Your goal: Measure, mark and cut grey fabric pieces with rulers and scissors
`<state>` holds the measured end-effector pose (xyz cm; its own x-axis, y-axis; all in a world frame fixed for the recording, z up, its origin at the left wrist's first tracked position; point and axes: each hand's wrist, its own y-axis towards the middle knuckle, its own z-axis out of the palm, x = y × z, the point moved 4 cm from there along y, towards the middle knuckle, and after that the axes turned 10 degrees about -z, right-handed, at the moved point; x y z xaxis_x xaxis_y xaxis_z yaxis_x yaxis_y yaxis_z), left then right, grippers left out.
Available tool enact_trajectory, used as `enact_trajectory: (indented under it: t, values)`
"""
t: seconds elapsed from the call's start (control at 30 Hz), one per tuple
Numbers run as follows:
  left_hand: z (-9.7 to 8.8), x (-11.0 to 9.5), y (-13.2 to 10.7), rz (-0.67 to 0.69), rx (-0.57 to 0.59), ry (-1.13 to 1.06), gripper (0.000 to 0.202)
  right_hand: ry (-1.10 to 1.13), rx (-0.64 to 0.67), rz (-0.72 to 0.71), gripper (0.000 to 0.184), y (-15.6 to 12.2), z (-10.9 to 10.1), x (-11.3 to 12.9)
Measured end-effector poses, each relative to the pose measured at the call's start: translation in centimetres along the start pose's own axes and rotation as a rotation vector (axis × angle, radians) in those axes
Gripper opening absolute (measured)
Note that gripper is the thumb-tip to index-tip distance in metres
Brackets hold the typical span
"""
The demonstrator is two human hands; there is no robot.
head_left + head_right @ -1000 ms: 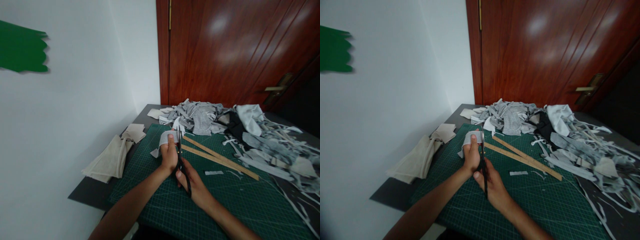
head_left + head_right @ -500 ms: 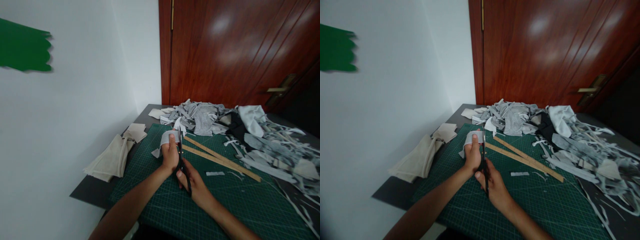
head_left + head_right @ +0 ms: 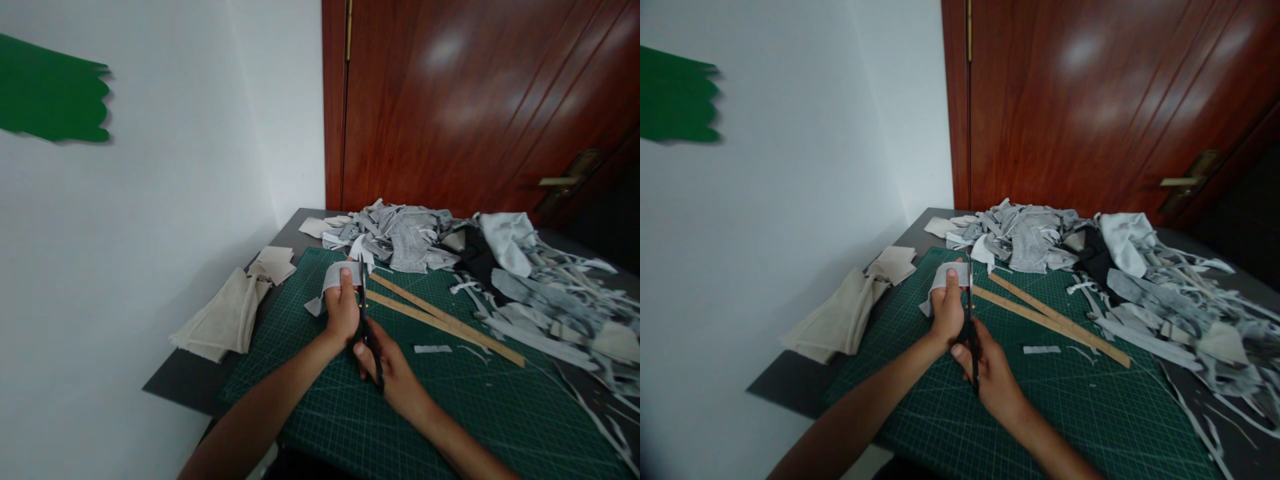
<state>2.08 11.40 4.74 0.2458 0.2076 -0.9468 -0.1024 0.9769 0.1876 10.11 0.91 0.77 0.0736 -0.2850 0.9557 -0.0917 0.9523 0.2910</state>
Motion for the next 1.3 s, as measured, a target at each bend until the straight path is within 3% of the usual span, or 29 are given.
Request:
enact_trajectory:
  t: [0.8, 1.07, 1.3]
  values:
    - [-0.1, 0.1, 0.0, -0.005, 0.01, 0.004, 0.056, 0.028, -0.058, -0.028, 0.069, -0.1, 0.4, -1.0]
    - [-0.1, -0.1, 0.0, -0.011, 0.012, -0.023, 0.051, 0.031, -0.073, -0.049, 0.057, -0.2, 0.3, -1.2]
    - [-0.1, -0.4, 0.0, -0.036, 0.011, -0.016, 0.051, 0.014, -0.08, -0.025, 0.066, -0.2, 0.2, -1.5]
